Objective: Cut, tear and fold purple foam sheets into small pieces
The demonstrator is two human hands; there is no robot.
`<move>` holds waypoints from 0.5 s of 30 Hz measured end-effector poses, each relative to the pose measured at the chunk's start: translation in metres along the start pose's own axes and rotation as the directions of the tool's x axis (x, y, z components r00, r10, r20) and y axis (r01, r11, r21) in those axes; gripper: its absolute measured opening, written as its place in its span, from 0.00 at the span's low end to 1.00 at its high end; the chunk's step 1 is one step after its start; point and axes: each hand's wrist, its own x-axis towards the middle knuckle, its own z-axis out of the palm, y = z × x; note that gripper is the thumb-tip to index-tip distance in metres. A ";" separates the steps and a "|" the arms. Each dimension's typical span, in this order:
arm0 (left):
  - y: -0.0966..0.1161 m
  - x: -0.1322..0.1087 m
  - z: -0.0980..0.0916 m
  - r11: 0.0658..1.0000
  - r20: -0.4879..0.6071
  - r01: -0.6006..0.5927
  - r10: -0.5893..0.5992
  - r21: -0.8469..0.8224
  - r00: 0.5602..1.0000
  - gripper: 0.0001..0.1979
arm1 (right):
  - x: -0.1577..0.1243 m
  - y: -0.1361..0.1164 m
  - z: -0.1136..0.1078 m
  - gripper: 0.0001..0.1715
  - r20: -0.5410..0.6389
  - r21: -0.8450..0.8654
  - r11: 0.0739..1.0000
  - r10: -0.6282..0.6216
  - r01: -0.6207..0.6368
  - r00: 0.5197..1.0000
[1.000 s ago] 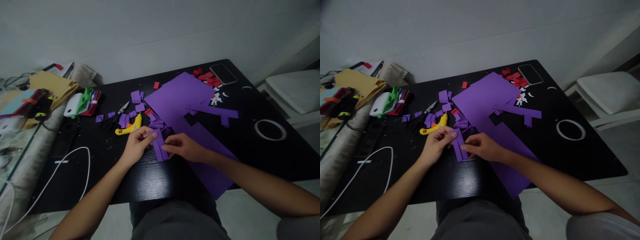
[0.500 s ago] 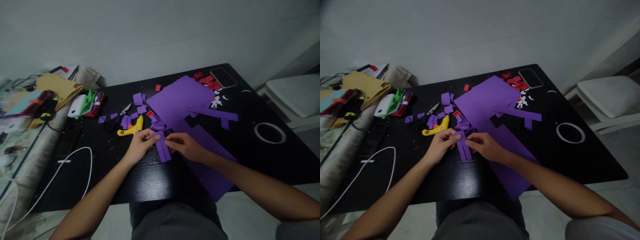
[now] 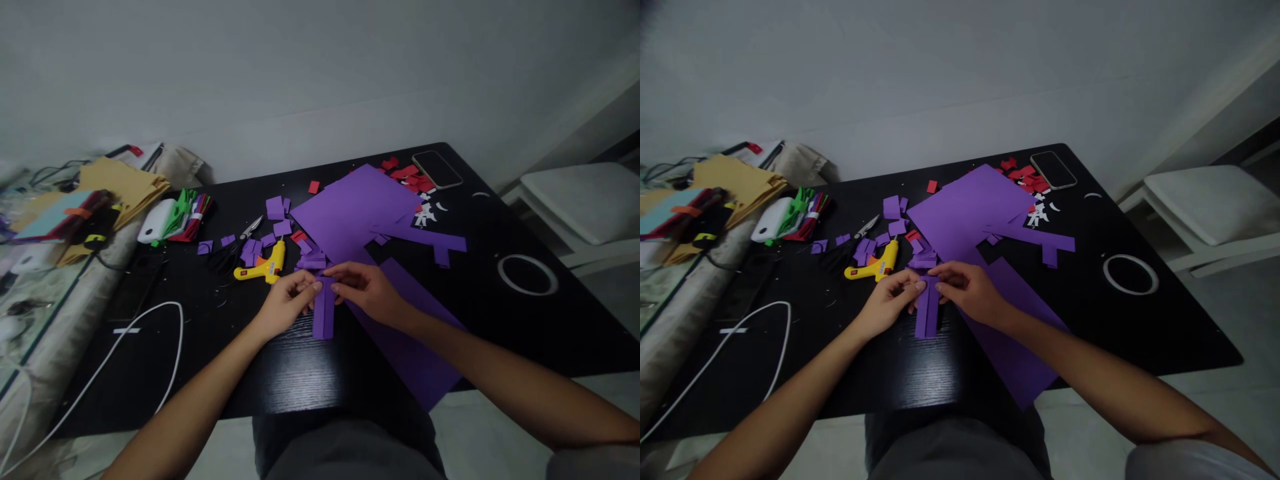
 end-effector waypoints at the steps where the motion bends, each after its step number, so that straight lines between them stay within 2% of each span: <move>1: -0.001 0.000 0.000 1.000 -0.005 -0.003 0.003 0.005 1.000 0.20 | 0.000 0.000 0.000 0.15 0.000 -0.004 1.000 0.009 -0.009 1.000; 6: -0.007 -0.001 0.002 0.998 0.006 -0.029 0.028 0.050 1.000 0.17 | 0.001 -0.003 0.002 0.12 -0.031 -0.070 0.996 0.048 -0.050 0.998; 10: -0.009 -0.004 0.003 0.967 0.005 -0.107 0.108 0.232 0.994 0.16 | 0.003 -0.005 0.000 0.16 -0.016 -0.098 0.990 0.096 -0.098 0.995; 15: -0.006 -0.005 0.004 0.908 0.010 -0.185 0.196 0.376 0.981 0.16 | 0.005 -0.005 -0.003 0.15 -0.082 -0.099 0.994 0.047 -0.055 0.996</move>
